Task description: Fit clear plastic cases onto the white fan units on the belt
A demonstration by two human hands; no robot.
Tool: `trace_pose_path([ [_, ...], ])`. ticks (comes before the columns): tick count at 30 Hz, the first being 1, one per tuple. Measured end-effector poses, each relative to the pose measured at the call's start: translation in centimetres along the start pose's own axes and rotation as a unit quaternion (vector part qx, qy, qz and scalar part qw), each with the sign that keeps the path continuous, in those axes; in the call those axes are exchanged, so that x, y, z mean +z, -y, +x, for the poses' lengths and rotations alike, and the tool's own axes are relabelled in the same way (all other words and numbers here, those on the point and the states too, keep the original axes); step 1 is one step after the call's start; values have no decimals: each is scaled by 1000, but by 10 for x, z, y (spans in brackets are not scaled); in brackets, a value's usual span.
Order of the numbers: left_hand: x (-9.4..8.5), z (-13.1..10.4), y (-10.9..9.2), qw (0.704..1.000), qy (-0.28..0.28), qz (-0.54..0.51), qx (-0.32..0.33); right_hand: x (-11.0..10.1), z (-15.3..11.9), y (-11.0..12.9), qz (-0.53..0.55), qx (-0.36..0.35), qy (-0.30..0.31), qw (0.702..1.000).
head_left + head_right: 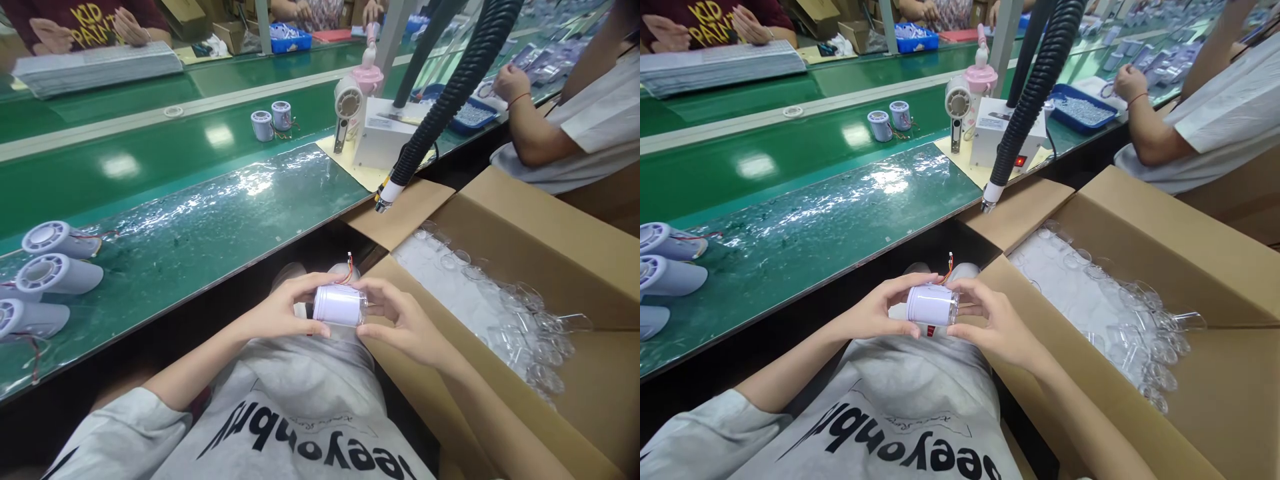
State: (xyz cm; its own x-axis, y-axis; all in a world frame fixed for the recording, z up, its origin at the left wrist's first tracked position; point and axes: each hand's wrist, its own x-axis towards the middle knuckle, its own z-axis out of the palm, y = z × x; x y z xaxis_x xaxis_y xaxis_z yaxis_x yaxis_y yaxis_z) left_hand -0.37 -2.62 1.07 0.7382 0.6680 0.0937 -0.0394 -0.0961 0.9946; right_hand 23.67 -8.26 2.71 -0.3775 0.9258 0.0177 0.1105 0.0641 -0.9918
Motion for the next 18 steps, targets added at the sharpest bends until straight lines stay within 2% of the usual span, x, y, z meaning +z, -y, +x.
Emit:
trace_pose_path([
  [7,-2,-1,-5,1000,4,26,14,3,3,2,133,75,10,988],
  [18,-3,-3,-5,999,0,43,3,13,9,-5,237,184,-13,954],
])
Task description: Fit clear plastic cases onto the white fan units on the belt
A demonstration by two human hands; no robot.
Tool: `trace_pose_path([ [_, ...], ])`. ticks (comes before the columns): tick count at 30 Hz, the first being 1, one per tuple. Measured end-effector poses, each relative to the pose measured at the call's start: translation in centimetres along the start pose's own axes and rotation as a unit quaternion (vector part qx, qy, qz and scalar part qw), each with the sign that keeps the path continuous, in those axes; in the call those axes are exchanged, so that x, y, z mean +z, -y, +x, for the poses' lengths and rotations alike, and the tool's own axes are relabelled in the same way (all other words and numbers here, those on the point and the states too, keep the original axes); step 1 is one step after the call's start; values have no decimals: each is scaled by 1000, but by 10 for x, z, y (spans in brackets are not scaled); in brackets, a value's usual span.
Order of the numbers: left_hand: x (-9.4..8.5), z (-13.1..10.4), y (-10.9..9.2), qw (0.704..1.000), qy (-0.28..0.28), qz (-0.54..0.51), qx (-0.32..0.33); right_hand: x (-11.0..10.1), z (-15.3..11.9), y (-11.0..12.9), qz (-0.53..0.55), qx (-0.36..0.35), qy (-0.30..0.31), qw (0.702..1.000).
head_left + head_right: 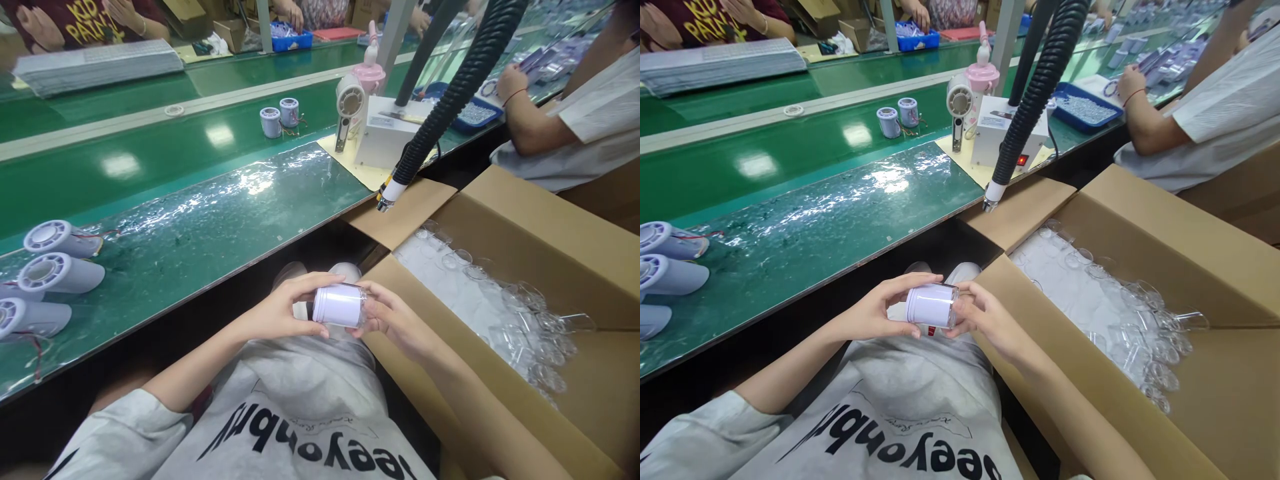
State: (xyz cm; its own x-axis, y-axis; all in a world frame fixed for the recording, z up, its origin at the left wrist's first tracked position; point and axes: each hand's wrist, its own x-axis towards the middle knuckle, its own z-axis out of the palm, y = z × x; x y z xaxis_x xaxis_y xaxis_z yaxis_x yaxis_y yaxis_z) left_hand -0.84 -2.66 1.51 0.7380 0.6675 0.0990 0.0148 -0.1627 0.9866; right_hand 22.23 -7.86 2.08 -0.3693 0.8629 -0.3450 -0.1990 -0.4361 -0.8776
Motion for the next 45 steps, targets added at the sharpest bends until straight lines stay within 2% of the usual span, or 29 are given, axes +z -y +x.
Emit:
trace_pose_path([
  [8,1,0,5,1000,7,-17,23,7,3,-4,56,56,13,997],
  [12,1,0,7,999,9,-16,44,8,3,-3,89,116,33,989],
  [15,3,-2,4,1000,-1,3,25,9,2,-1,100,169,26,980],
  [18,6,-4,-3,1000,-12,14,-16,8,1,-3,80,176,42,980],
  [20,7,-5,-7,999,-19,-3,-39,6,-1,-6,45,125,65,989],
  [22,8,-6,-11,997,-28,-37,-61,4,-3,-9,-33,0,49,998],
  [23,8,-6,-12,995,-32,-55,-72,3,-4,-10,-95,-82,26,992],
  [25,7,-7,-13,992,-33,-81,-93,0,-7,-10,-236,-241,-11,941],
  [27,7,-6,-13,990,-25,-93,-106,-2,-10,-9,-334,-320,-9,886],
  [28,6,-6,-13,990,-19,-92,-104,-3,-11,-8,-346,-321,1,882],
  [29,6,-6,-12,991,-13,-90,-94,-3,-11,-8,-331,-299,10,895],
  [31,5,-5,-12,994,1,-89,-64,-4,-11,-7,-246,-226,17,942],
  [33,4,-5,-13,994,15,-100,-51,-4,-11,-6,-162,-176,19,971],
  [37,4,-6,-10,987,29,-131,-90,-4,-12,-5,-153,-152,-8,976],
  [42,16,-4,9,976,45,-160,-138,4,-8,-18,-139,-94,-26,985],
  [44,12,-1,9,969,41,-164,-178,0,-4,-27,-125,-82,-4,989],
  [45,3,2,6,969,34,-142,-198,-8,-2,-29,-146,-77,-1,986],
])
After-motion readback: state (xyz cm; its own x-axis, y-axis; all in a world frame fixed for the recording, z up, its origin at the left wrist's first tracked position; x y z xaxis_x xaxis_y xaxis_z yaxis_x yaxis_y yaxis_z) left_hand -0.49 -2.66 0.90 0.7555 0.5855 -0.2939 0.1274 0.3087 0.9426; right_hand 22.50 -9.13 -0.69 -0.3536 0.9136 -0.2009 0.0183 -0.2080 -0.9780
